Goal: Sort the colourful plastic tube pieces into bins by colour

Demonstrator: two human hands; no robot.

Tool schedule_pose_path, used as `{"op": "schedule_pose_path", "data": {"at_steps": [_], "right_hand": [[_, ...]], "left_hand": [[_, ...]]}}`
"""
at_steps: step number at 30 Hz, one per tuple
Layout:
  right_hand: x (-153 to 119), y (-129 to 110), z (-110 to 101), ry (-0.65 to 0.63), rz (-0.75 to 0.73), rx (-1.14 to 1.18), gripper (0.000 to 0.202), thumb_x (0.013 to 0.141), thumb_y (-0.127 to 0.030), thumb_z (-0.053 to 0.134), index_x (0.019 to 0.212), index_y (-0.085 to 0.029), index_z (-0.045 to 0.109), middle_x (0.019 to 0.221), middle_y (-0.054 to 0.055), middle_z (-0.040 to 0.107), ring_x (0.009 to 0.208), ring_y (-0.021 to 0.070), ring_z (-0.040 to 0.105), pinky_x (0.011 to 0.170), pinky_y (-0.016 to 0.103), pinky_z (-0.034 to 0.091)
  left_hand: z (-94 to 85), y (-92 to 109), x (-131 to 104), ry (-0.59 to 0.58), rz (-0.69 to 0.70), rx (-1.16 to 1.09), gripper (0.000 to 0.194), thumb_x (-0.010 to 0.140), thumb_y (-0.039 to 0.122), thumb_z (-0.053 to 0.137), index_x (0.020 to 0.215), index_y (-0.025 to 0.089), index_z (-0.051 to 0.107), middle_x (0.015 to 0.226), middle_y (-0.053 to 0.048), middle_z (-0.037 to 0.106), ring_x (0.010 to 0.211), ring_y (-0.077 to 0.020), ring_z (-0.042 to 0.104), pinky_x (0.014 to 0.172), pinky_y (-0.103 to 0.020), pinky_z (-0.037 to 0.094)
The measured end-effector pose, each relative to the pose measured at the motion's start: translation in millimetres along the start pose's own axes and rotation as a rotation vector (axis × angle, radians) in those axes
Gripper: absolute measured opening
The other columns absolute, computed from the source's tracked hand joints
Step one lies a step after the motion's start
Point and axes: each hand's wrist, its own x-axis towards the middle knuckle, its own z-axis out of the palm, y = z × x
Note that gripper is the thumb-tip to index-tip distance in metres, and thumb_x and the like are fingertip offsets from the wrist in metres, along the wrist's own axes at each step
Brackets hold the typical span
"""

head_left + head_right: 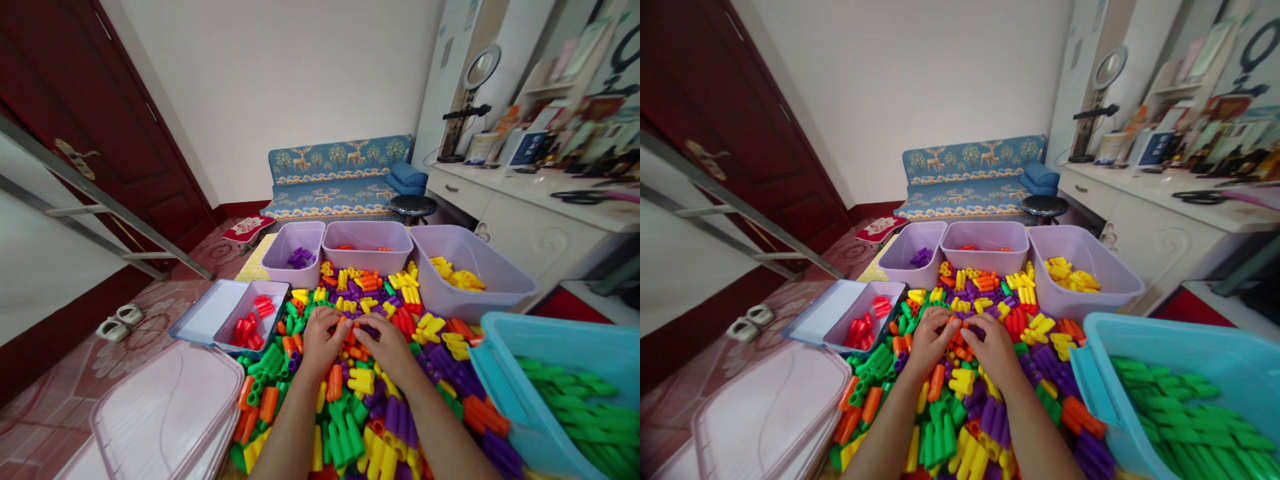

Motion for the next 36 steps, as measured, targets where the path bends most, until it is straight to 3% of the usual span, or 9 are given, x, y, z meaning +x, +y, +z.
{"op": "schedule_pose_path", "data": {"at_steps": [13, 21, 25, 32, 36], "right_hand": [[-2.0, -0.7, -0.2, 0.009, 0.0, 0.002, 0.016, 0.081, -0.028, 0.057, 0.091, -0.019, 0.067, 0.097, 0.006, 0.065, 0.094, 0.0196, 0.06, 0.088, 0.033, 0.046], [-1.5, 2.0, 1.2, 0.022, -0.027, -0.028, 0.018, 0.079, -0.029, 0.06, 0.092, -0.02, 0.069, 0.097, 0.006, 0.066, 0.095, 0.0196, 0.061, 0.088, 0.034, 0.046], [-1.3, 5.9, 2.2, 0.023, -0.049, -0.038, 0.019, 0.077, -0.03, 0.062, 0.092, -0.02, 0.069, 0.096, 0.005, 0.067, 0.092, 0.0195, 0.062, 0.087, 0.034, 0.046], [-0.8, 7.2, 2.7, 0.055, -0.055, -0.011, 0.016, 0.075, -0.031, 0.062, 0.084, -0.019, 0.068, 0.091, 0.006, 0.066, 0.088, 0.0206, 0.062, 0.082, 0.035, 0.048], [-4.0, 4.4, 2.2, 0.116, -0.067, 0.065, 0.013, 0.073, -0.03, 0.065, 0.08, -0.02, 0.068, 0.096, 0.007, 0.066, 0.096, 0.0221, 0.06, 0.09, 0.037, 0.046]], "left_hand": [[0.5, -0.8, 0.2, 0.001, 0.008, -0.024, 0.026, 0.088, 0.035, 0.054, 0.075, 0.019, 0.07, 0.082, -0.004, 0.068, 0.087, -0.0182, 0.057, 0.085, -0.034, 0.041], [-5.2, 3.0, -4.3, -0.032, 0.038, -0.009, 0.012, 0.08, 0.02, 0.056, 0.077, 0.019, 0.067, 0.093, -0.004, 0.068, 0.095, -0.0211, 0.054, 0.088, -0.035, 0.04], [-5.9, 2.2, -4.5, -0.054, 0.047, -0.01, 0.017, 0.077, 0.013, 0.05, 0.077, 0.019, 0.067, 0.092, -0.004, 0.068, 0.095, -0.0211, 0.054, 0.087, -0.035, 0.04], [-2.6, -5.2, -5.6, -0.023, 0.067, -0.034, 0.017, 0.076, 0.015, 0.054, 0.082, 0.02, 0.069, 0.092, -0.003, 0.069, 0.096, -0.0208, 0.055, 0.09, -0.036, 0.041], [-2.1, -3.7, -6.4, 0.01, 0.057, -0.076, 0.015, 0.078, 0.017, 0.057, 0.085, 0.021, 0.07, 0.093, -0.002, 0.07, 0.095, -0.0199, 0.057, 0.09, -0.035, 0.042]]}}
